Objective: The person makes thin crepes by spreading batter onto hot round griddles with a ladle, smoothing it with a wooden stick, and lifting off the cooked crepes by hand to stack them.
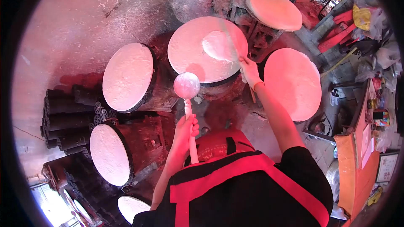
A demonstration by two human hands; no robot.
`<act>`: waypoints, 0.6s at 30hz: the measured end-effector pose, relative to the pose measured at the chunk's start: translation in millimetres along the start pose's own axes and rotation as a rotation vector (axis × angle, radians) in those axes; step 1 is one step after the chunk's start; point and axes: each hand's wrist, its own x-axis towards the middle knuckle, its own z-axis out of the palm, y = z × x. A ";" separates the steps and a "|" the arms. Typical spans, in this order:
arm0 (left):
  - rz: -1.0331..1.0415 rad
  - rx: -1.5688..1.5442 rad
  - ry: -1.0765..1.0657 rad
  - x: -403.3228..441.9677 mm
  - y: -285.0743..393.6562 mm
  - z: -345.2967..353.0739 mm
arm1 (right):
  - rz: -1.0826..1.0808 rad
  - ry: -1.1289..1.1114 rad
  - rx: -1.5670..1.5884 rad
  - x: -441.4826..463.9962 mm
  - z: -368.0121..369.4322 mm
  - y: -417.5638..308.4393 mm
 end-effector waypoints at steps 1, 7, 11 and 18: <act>-0.004 0.018 -0.009 3.1 1.3 -2.0 | 0.032 -0.085 -0.042 -9.1 -3.0 3.7; 0.076 0.197 0.033 64.4 39.6 -4.0 | 0.055 -0.294 -0.186 -107.5 -32.4 21.8; 0.126 0.291 0.086 125.5 55.8 12.7 | -0.259 0.088 -0.019 -87.8 -28.6 110.0; -0.098 -0.163 -0.212 152.1 37.0 44.5 | 0.283 -0.265 0.351 -120.6 44.0 73.9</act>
